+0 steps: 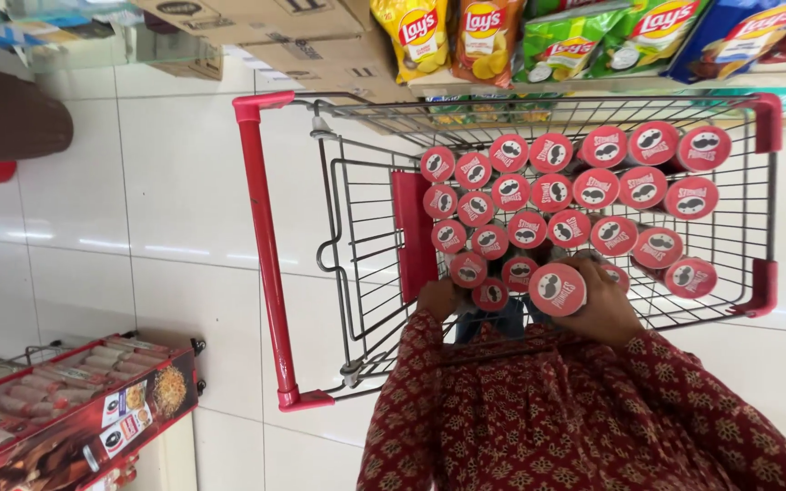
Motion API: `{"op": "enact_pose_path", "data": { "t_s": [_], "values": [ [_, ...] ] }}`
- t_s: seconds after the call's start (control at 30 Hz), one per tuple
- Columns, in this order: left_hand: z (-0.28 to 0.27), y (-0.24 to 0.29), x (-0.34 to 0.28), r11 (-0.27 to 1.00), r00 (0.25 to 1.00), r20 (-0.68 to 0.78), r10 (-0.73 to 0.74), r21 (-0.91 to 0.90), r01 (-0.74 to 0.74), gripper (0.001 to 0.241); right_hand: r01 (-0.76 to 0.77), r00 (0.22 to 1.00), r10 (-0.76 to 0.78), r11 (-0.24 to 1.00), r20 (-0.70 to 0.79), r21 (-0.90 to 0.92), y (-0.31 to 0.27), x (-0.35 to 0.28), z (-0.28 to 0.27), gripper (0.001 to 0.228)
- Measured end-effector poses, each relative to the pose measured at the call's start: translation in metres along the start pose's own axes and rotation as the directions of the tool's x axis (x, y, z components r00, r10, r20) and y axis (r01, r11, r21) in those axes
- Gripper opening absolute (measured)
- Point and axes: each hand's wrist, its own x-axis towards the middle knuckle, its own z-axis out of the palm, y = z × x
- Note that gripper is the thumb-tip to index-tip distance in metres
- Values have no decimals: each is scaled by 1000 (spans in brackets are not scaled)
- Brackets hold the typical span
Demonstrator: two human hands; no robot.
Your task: Remove snack containers from a shelf into a cart and then clean the shelf with a cloth.
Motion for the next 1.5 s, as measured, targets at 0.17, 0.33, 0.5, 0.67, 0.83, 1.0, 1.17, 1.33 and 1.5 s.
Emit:
{"op": "enact_pose_path", "data": {
  "t_s": [0.17,0.33,0.5,0.67,0.83,1.0,1.17,1.33,1.5],
  "values": [
    [-86,39,-69,988,1000,-11,3,-153,-5,45,-23,1000,22,999,-19,-41,0,4,-10,90],
    [-193,114,-164,894,980,-173,95,-419,-160,33,13,993,1,993,-121,114,-27,9,-33,87],
    [-249,178,-208,580,769,-514,381,-515,-631,33,133,965,-92,979,-246,155,-59,12,-51,85],
    [-240,278,-186,641,565,-699,439,-197,-742,30,265,947,-213,941,-240,212,-14,12,-13,81],
    [-244,319,-163,658,301,-710,636,296,-692,33,427,872,-394,902,-292,58,32,32,25,65],
    [-247,314,-160,742,545,-705,453,-41,-669,31,96,990,-77,981,-117,168,-73,5,-55,67],
    [-219,288,-141,820,644,-691,327,-132,-558,20,154,932,-159,987,-327,-40,-101,-1,-71,72],
    [-197,260,-122,858,613,-729,306,-68,-509,22,343,867,-369,930,-334,-137,-101,4,-69,80],
    [-178,227,-107,916,583,-761,284,34,-401,26,193,977,-204,968,-60,-158,-70,26,-49,80]
  ]
}}
